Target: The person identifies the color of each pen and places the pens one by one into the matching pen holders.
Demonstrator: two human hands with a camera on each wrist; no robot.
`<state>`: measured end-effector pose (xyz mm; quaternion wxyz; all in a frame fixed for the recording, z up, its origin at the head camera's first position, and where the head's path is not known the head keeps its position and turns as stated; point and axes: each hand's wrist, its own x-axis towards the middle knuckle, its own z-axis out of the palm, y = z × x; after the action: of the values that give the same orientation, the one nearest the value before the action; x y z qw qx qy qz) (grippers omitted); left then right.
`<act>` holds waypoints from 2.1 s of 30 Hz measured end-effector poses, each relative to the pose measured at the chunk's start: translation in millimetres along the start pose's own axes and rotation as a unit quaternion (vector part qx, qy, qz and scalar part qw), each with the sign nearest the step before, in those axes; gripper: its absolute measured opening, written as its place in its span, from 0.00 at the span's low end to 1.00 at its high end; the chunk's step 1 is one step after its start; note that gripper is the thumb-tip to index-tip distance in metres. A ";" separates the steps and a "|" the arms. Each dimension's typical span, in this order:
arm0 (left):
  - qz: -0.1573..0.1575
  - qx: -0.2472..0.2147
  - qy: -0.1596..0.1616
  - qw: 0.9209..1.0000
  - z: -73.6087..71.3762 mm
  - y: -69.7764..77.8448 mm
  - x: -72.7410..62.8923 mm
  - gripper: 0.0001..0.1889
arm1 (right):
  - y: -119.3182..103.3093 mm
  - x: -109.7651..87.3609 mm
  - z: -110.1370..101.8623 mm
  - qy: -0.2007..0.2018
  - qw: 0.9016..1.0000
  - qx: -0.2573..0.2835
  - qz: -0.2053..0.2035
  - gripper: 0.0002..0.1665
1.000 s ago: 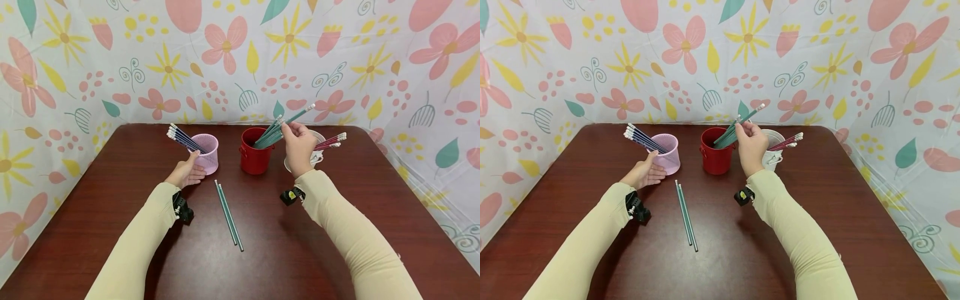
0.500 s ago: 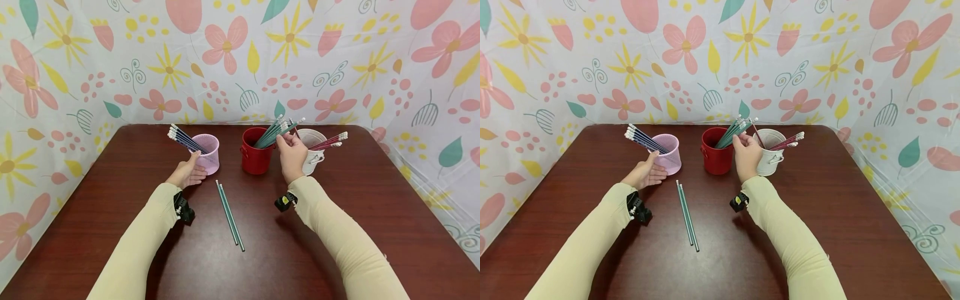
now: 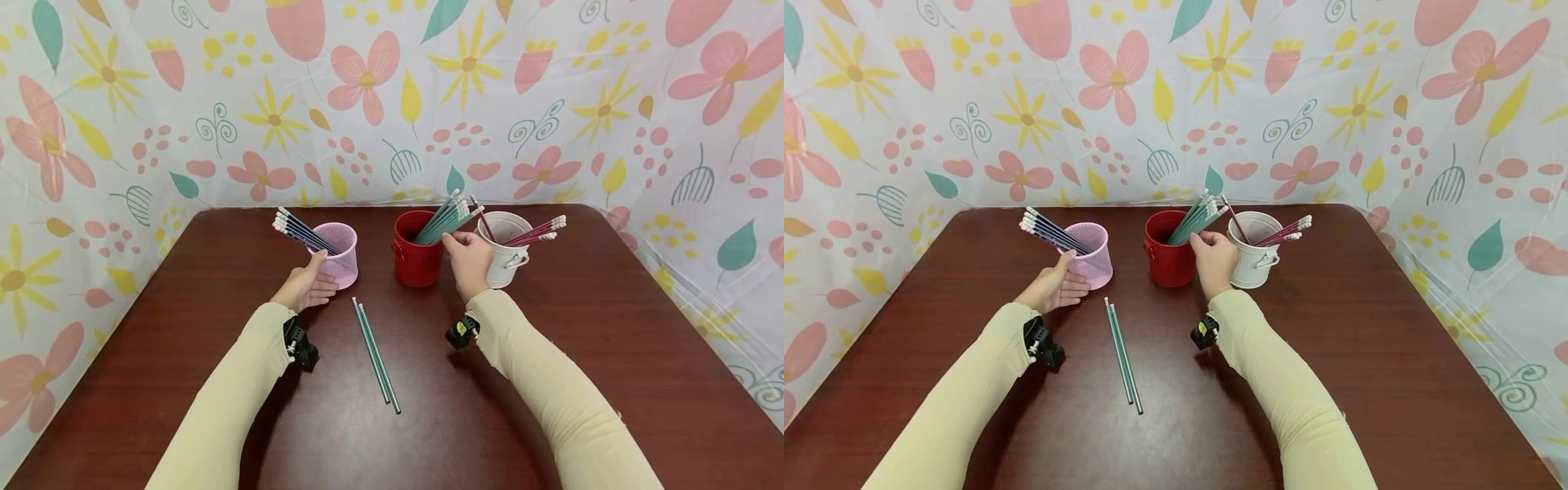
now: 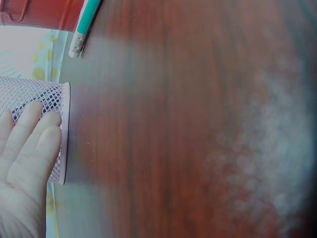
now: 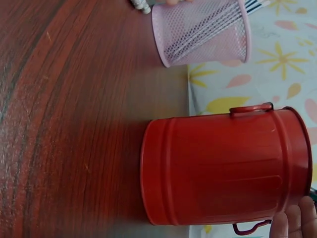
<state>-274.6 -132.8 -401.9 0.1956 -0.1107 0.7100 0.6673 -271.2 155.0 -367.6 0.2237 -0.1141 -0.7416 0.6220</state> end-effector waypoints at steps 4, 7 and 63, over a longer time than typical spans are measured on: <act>-0.002 -0.003 -0.003 1.000 -0.6 -1.9 1.9 0.42 | 1.9 2.5 1.2 -0.012 1.000 -0.007 0.016 0.14; -0.003 -0.003 -0.004 1.000 -0.9 -3.1 2.5 0.42 | 1.8 4.1 2.8 -0.015 0.999 -0.015 0.024 0.13; 0.000 0.013 -0.026 1.000 -4.5 9.3 -5.1 0.43 | -10.4 -68.0 31.3 -0.556 0.713 -0.427 -0.015 0.16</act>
<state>-274.5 -137.1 -391.1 0.2148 -0.0907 0.7134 0.6608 -225.4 95.2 -374.3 -0.2923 0.1804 -0.9204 0.1869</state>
